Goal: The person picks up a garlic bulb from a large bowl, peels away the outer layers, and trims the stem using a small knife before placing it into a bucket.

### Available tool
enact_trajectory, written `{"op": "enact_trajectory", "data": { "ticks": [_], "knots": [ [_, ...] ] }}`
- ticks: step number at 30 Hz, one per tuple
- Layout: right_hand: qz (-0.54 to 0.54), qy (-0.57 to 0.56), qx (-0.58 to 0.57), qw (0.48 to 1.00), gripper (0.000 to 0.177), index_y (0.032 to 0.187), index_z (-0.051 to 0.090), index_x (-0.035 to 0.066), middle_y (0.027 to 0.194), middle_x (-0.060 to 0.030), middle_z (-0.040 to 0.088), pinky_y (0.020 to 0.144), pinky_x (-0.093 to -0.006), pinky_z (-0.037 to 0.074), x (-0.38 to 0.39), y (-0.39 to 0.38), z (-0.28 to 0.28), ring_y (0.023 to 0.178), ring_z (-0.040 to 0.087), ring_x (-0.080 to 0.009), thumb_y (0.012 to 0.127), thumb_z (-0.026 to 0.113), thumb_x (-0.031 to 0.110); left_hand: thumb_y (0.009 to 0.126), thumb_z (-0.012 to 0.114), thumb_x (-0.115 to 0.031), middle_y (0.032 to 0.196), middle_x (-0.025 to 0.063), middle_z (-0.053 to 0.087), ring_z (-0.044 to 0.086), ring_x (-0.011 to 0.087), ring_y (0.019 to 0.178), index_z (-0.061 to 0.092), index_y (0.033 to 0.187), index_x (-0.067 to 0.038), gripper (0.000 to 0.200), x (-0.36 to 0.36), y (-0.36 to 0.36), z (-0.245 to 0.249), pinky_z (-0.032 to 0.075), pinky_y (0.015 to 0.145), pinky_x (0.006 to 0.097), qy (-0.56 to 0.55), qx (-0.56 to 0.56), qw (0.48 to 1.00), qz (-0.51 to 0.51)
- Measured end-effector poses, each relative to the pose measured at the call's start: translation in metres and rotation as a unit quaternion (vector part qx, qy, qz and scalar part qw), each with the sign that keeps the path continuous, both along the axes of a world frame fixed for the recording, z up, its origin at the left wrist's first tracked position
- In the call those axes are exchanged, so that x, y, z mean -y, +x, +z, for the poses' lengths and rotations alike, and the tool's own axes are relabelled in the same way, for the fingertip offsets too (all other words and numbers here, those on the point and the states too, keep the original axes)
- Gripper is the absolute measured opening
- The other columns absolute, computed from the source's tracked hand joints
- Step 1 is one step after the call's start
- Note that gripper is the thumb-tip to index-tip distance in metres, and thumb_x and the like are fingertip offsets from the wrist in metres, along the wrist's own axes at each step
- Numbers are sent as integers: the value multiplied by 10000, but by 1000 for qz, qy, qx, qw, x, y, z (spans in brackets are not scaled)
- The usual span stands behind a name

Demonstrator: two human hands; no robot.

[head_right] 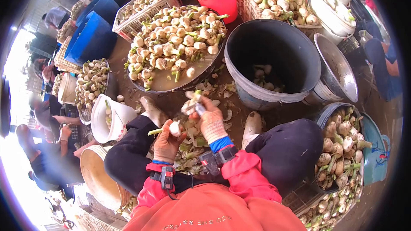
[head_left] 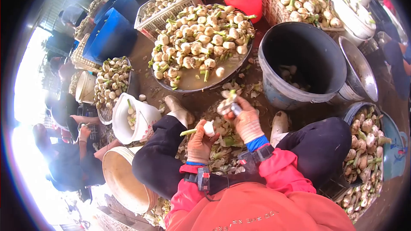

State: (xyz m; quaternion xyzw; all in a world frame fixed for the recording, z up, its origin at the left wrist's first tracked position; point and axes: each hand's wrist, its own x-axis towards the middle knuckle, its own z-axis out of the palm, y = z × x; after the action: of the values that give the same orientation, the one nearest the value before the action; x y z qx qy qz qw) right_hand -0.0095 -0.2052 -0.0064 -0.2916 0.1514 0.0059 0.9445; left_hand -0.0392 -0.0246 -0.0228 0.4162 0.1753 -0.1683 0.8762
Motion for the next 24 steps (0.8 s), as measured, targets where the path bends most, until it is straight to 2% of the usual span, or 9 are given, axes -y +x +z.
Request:
{"op": "enact_trajectory", "data": {
  "ticks": [2, 5, 10, 12, 15, 18, 20, 22, 24],
  "knots": [
    [-8, -64, -105, 992, 370, 1066, 604, 59, 967, -78, 614, 662, -220, 503, 6, 4, -20, 817, 592, -139, 783, 443, -117, 907, 526, -246, 1041, 74, 586, 598, 231, 911, 524, 1144, -38, 315, 2, 0, 4, 535, 767, 400, 6, -7, 1000, 22],
    [22, -605, 96, 790, 331, 1025, 595, 63, 1053, -120, 585, 937, -329, 391, -6, -4, -57, 1024, 535, -273, 735, 541, -89, 892, 553, -193, 895, 66, 598, 578, 170, 753, 572, 1029, 28, 261, -1, 2, -7, 513, 702, 297, 217, -41, 974, -49],
    [298, -524, 71, 795, 585, 1282, 444, 99, 1109, -146, 592, 876, -299, 436, -25, -15, -7, 999, 567, -262, 762, 697, 191, 857, 569, -176, 758, 26, 620, 564, 126, 640, 610, 929, -12, 185, 1, -3, -24, 448, 589, 247, 396, 46, 902, -169],
    [266, -526, 15, 808, 463, 1208, 518, 90, 990, -107, 629, 828, -290, 459, -26, -16, 6, 901, 592, -220, 777, 674, 151, 853, 564, -192, 722, 24, 619, 552, 114, 619, 624, 889, -19, 186, 1, -2, -19, 443, 584, 253, 559, 72, 764, -313],
    [-11, -280, -34, 959, 234, 1039, 625, 67, 953, -17, 616, 698, -234, 480, -8, 4, 7, 816, 562, -88, 811, 593, 25, 850, 575, -224, 665, 23, 592, 521, 102, 575, 628, 860, -19, 212, 2, -6, -13, 421, 549, 247, 486, 21, 831, -271],
    [-121, -180, -43, 975, 250, 1054, 628, 77, 979, -11, 603, 705, -221, 472, 19, 15, 2, 845, 546, -80, 827, 559, -3, 849, 578, -240, 626, 5, 547, 485, 94, 535, 625, 863, -21, 225, -4, -7, -19, 396, 511, 240, 397, -28, 886, -239],
    [-78, -202, -10, 976, 220, 1013, 629, 40, 996, -32, 603, 720, -213, 460, 16, 12, -26, 825, 558, -107, 820, 556, -36, 850, 575, -232, 614, -5, 530, 483, 95, 528, 625, 852, -23, 215, -1, -3, -18, 390, 497, 247, 406, -27, 876, -261],
    [60, -489, 143, 859, 232, 1035, 618, 20, 1018, -51, 599, 792, -223, 455, -5, -1, -33, 880, 573, -141, 823, 551, -41, 843, 581, -221, 615, -13, 527, 481, 88, 530, 619, 883, -31, 199, -1, -6, -41, 389, 485, 248, 428, 14, 858, -284],
    [130, -398, 147, 896, 257, 1075, 600, 17, 1039, -67, 594, 762, -234, 478, -23, -12, -30, 890, 576, -165, 825, 559, -24, 838, 594, -219, 668, 11, 565, 527, 106, 599, 618, 954, -40, 215, 7, -2, -17, 449, 567, 270, 523, 48, 770, -362]
  ]
}}
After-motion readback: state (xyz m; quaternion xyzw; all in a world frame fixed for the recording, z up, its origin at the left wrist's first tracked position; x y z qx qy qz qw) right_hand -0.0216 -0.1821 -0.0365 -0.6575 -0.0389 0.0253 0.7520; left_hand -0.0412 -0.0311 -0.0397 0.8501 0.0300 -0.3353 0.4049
